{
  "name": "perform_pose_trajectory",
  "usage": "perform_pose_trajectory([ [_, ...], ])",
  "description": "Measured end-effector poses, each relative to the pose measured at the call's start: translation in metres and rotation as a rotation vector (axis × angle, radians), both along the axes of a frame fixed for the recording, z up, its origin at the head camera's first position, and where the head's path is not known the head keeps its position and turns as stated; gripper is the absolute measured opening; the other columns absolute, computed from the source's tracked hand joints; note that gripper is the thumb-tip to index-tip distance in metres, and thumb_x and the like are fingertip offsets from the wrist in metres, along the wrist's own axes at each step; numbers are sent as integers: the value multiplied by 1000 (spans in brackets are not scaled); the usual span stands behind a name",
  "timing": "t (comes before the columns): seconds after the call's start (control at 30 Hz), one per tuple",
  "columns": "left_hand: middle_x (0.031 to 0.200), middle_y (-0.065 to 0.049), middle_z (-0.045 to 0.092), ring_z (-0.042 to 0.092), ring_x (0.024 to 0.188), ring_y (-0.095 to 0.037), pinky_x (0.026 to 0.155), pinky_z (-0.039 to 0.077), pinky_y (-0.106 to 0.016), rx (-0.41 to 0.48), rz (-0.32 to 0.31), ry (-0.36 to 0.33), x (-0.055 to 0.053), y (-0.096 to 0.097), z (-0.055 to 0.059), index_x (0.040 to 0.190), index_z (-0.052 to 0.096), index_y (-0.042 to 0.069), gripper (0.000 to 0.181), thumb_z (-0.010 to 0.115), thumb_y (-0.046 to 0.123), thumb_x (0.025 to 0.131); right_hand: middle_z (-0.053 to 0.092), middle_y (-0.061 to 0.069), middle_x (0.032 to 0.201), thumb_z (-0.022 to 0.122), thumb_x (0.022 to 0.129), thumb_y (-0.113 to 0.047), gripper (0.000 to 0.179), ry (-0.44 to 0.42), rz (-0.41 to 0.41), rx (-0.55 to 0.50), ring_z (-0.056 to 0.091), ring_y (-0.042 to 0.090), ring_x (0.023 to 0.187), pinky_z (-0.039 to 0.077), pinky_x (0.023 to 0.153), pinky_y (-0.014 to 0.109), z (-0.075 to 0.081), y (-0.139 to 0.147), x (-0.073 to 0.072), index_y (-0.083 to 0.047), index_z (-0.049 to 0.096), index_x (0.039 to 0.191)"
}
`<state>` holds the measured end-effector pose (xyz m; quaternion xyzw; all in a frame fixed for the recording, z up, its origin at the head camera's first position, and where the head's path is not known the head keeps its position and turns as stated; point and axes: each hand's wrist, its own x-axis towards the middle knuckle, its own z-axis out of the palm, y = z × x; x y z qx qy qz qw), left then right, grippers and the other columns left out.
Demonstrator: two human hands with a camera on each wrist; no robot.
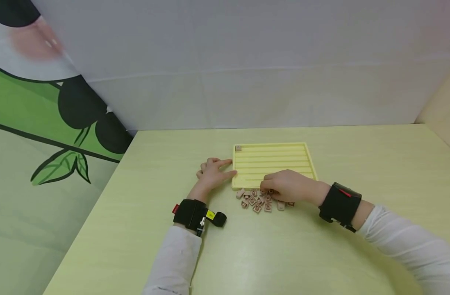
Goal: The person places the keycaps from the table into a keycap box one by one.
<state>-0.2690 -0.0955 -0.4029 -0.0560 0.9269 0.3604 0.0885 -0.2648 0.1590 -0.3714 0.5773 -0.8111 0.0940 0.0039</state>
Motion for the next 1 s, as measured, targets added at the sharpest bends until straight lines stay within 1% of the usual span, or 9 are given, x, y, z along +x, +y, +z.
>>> perform_pose_trajectory([
  [0.13,143,-15,30,20,128,-36,100,13,-53,0,4,-3,0,0,-1,137,51,27,59,65,46,84,63,-1,85,70,79,-2,25,-12,-20,17,47,6,64,46,62,23,1,-1,0,-10,66,102],
  [0.23,143,-15,31,21,128,-36,101,13,-53,0,5,-4,0,-1,-3,137,51,27,59,66,47,84,65,0,87,72,79,-3,26,-17,-25,-1,51,7,67,48,64,24,2,-1,1,-9,67,104],
  [0.37,142,-15,31,21,127,-36,101,12,-53,-1,6,-1,0,-2,-4,137,51,27,60,66,48,83,67,2,91,73,79,-6,25,-14,-13,-39,59,11,76,51,70,26,6,-2,1,-8,67,103],
  [0.5,142,-14,31,21,127,-36,101,13,-53,-1,9,2,1,-3,-4,137,51,27,60,66,48,83,65,1,93,72,82,-10,22,-56,-30,-46,58,10,77,52,72,26,8,-3,1,-7,68,103],
  [0.6,142,-15,32,21,127,-35,101,13,-53,1,9,3,2,-2,-4,137,51,27,60,66,47,83,60,2,94,72,82,-7,20,-84,-46,-57,55,9,77,50,71,24,8,-2,0,-6,69,102],
  [0.73,142,-15,32,21,126,-35,100,13,-53,-1,9,7,3,-2,-3,137,51,27,59,66,47,83,56,8,99,72,79,-1,20,-69,-55,-92,54,12,77,50,69,23,9,-1,-2,-1,70,100],
  [0.87,141,-15,32,21,126,-36,100,13,-53,3,9,8,4,-2,-3,137,52,26,59,66,46,83,61,12,103,71,79,0,19,-48,-78,-119,61,18,84,53,74,27,11,-2,-4,1,70,98],
  [1.0,141,-15,33,21,126,-36,100,13,-54,5,6,13,3,-2,-3,137,52,26,59,66,46,83,67,9,96,71,81,-2,15,-66,-112,-123,63,19,86,53,78,32,12,-1,-7,0,70,96],
])
